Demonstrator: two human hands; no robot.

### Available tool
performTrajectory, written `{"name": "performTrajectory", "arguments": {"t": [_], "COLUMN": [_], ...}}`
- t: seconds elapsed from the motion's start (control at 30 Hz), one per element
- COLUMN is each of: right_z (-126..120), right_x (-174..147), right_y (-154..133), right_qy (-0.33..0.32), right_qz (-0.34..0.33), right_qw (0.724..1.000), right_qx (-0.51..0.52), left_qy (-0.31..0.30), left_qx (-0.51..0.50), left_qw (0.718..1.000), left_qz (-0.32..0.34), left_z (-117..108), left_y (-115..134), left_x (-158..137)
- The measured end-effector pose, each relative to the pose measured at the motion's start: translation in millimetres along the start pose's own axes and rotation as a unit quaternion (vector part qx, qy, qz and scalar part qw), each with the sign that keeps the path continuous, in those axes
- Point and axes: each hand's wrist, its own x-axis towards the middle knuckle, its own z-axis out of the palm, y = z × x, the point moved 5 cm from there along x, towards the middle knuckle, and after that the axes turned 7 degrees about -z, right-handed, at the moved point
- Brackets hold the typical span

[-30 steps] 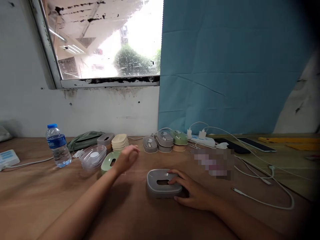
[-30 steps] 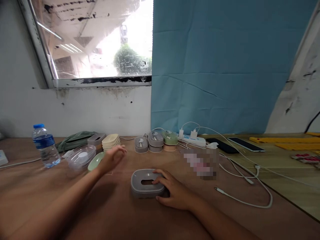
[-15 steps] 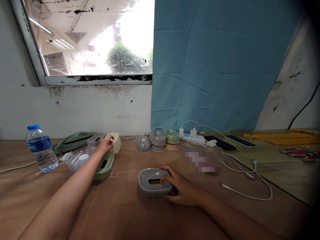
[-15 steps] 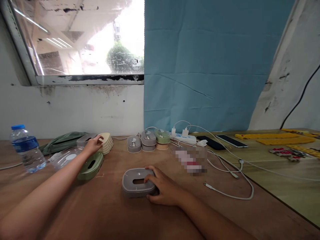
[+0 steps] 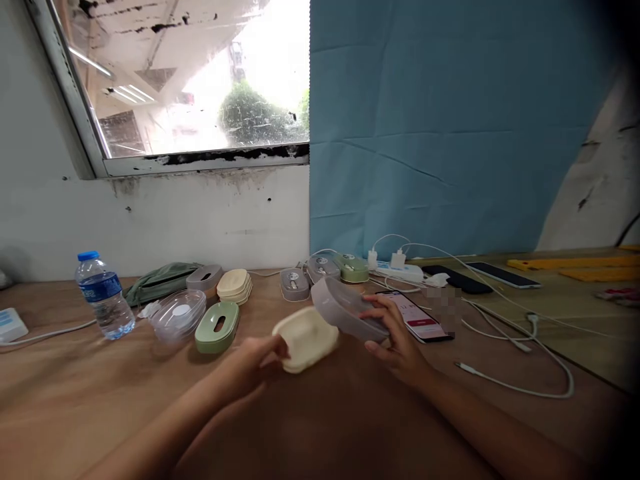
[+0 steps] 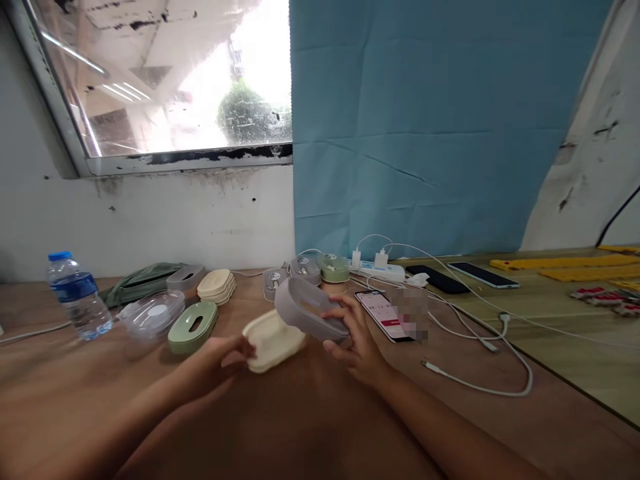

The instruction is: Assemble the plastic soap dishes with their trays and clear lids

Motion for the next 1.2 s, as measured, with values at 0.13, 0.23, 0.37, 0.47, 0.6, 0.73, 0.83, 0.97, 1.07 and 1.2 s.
{"name": "performTrajectory", "arguments": {"t": [0.13,0.23,0.37,0.47,0.6,0.73,0.83,0.97,1.07,1.2], "right_z": [13,26,41,50,60,65,67,67,67,65], "right_x": [-2,-7,-11,-12,-13,-12,-12,-13,-14,-16], "right_y": [-9,-17,-22,-21,-15,-10,-9,-9,-9,-10], "right_qy": [-0.105,-0.169,-0.21,-0.232,-0.272,-0.297,-0.323,-0.327,-0.325,-0.327], "right_qz": [-0.012,-0.003,0.024,0.041,0.053,0.064,0.07,0.071,0.064,0.049], "right_qw": [0.994,0.986,0.977,0.971,0.96,0.951,0.941,0.938,0.939,0.94], "right_qx": [0.012,0.014,0.018,0.026,0.04,0.051,0.075,0.089,0.088,0.084], "left_qy": [-0.08,-0.069,0.045,0.2,0.337,0.384,0.362,0.318,0.297,0.279], "left_qx": [-0.005,-0.018,-0.005,0.052,0.209,0.32,0.326,0.305,0.261,0.252], "left_qw": [0.997,0.997,0.998,0.978,0.917,0.844,0.812,0.83,0.855,0.863], "left_qz": [-0.002,0.028,0.039,0.013,-0.031,-0.195,-0.32,-0.343,-0.335,-0.337], "left_z": [25,23,2,-28,-69,-103,-116,-121,-121,-119], "left_y": [-2,-6,-17,-31,-51,-85,-108,-121,-130,-137], "left_x": [-15,-15,-16,-19,-26,-35,-44,-47,-46,-45]}}
